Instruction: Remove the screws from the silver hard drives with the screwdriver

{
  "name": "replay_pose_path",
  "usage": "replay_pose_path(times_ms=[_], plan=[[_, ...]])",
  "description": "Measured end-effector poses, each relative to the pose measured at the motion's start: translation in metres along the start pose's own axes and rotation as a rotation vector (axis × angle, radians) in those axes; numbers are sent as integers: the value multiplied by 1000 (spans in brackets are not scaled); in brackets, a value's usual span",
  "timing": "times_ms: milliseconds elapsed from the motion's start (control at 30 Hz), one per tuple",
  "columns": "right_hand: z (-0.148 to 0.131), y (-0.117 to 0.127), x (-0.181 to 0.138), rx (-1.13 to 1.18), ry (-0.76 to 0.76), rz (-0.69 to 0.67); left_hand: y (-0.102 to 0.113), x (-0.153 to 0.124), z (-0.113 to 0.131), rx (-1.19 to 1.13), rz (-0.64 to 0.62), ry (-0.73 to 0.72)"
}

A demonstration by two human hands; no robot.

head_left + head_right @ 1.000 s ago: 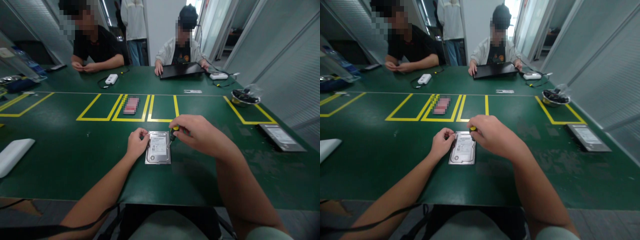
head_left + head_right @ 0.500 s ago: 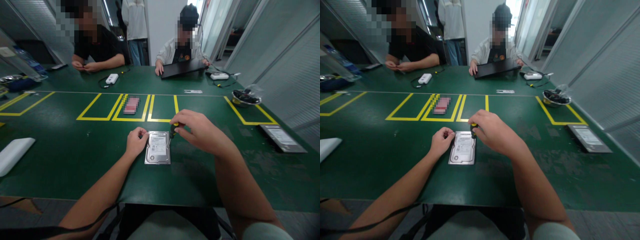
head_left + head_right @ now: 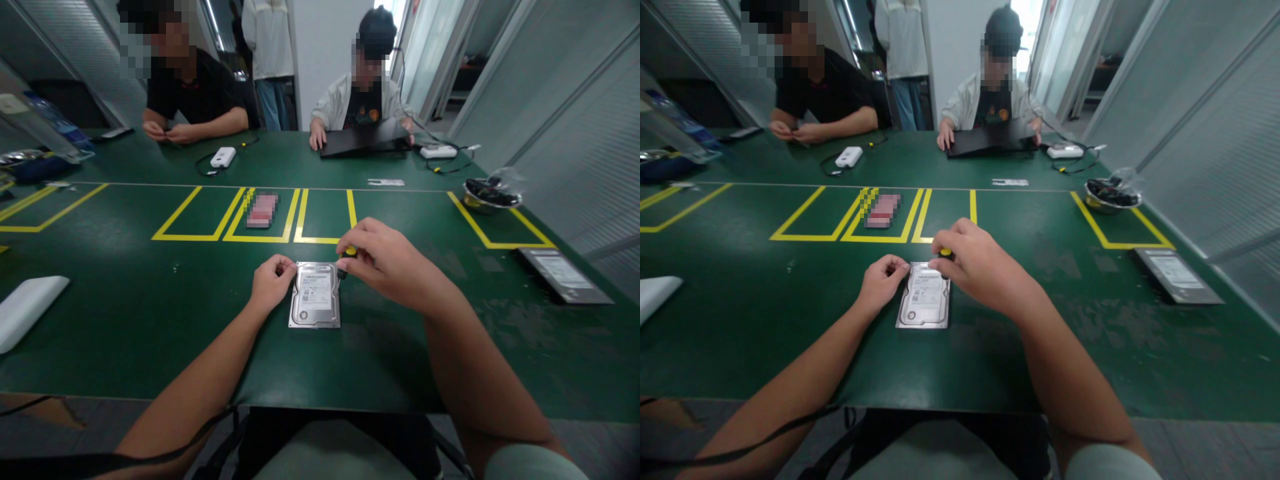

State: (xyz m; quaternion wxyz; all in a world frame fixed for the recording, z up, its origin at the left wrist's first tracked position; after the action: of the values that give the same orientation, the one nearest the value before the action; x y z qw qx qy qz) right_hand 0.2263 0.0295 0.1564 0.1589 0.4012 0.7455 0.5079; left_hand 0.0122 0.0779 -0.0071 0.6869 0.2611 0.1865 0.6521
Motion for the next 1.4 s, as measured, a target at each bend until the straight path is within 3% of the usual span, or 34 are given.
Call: replay_pose_path(times_ms=[467, 900, 1400], plan=[[-4, 6, -3, -50, 33, 14, -1, 2, -9, -97, 11, 7], [-4, 4, -5, -48, 24, -35, -2, 3, -12, -87, -3, -3], [-4, 3, -3, -67, -5, -2, -2, 3, -11, -59, 0, 4]])
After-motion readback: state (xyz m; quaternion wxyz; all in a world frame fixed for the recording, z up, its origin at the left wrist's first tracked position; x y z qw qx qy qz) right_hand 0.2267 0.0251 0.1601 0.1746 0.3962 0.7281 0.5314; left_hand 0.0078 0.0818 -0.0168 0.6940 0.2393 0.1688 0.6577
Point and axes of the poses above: each hand's wrist, its own x-axis towards the middle knuckle, its own y-axis out of the back of the hand, z = x × y, the point moved 7 cm from there along x, towards the middle knuckle, and after that the axes turned 10 degrees about -z, right-handed, at the moved point
